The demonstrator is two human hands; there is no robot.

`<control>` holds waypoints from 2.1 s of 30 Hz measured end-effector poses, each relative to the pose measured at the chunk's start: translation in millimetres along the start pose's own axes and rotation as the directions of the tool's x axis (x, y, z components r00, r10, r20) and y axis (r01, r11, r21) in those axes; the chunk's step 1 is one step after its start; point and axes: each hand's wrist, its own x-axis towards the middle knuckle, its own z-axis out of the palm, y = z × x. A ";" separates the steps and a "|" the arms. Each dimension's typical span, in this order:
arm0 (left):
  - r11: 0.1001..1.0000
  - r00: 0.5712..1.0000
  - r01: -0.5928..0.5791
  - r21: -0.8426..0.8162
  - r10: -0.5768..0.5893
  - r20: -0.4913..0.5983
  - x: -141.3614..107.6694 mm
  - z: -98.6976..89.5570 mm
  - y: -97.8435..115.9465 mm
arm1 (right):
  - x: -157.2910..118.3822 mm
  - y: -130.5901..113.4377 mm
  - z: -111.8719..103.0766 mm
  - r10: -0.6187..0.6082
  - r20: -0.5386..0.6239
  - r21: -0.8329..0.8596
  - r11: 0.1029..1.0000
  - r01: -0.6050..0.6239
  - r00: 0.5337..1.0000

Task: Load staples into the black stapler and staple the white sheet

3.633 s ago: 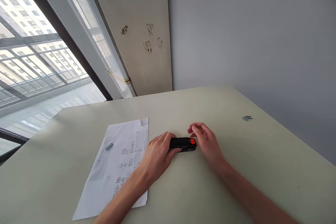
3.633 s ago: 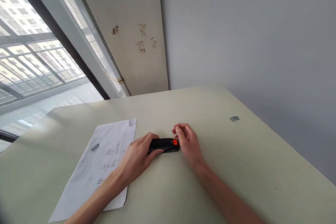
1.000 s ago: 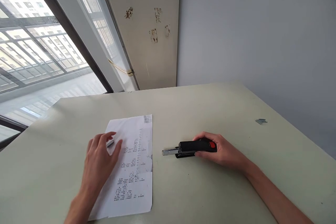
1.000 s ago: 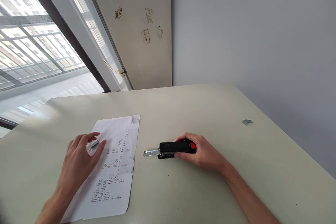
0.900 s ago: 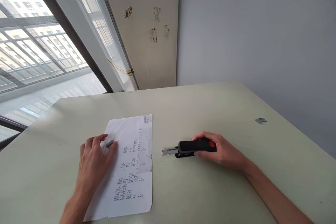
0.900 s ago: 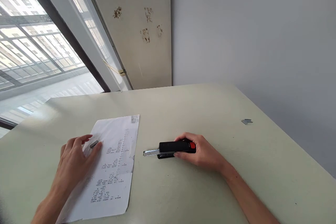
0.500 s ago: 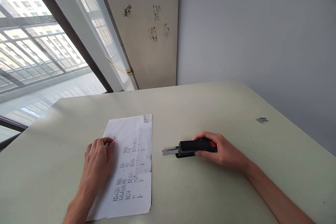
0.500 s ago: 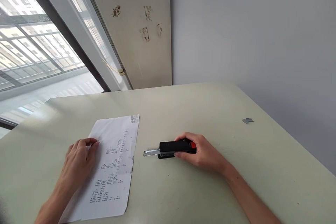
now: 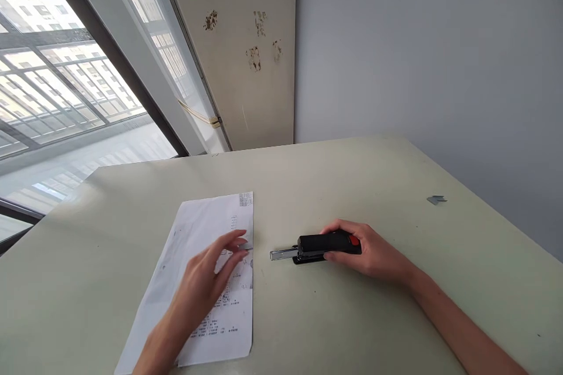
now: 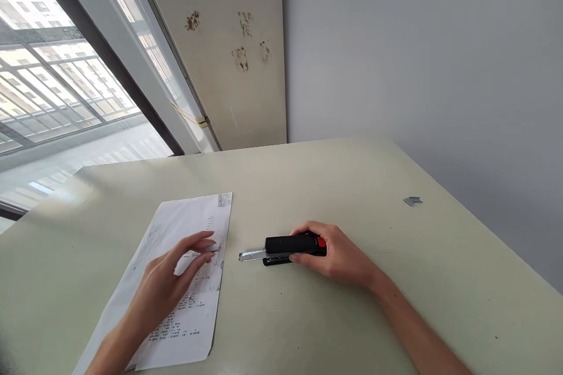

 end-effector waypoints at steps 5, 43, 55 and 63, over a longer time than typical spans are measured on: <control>0.971 0.969 -0.239 -0.024 0.240 0.064 8.0 12.5 12.5 | 0.8 -2.7 -1.0 0.002 0.022 -0.019 1.000 -0.001 1.000; 0.958 0.947 -0.288 -0.012 0.287 0.141 18.2 21.1 12.9 | 0.8 -3.4 -0.2 -0.011 0.000 -0.013 1.000 0.011 1.000; 0.954 0.937 -0.294 -0.063 0.300 0.177 22.5 26.5 20.4 | -0.5 -7.3 1.2 0.027 0.016 0.017 0.999 -0.028 1.000; 0.955 0.928 -0.288 -0.070 0.296 0.224 22.6 34.1 33.7 | -2.6 -7.1 2.5 0.036 0.030 0.041 0.998 -0.037 0.999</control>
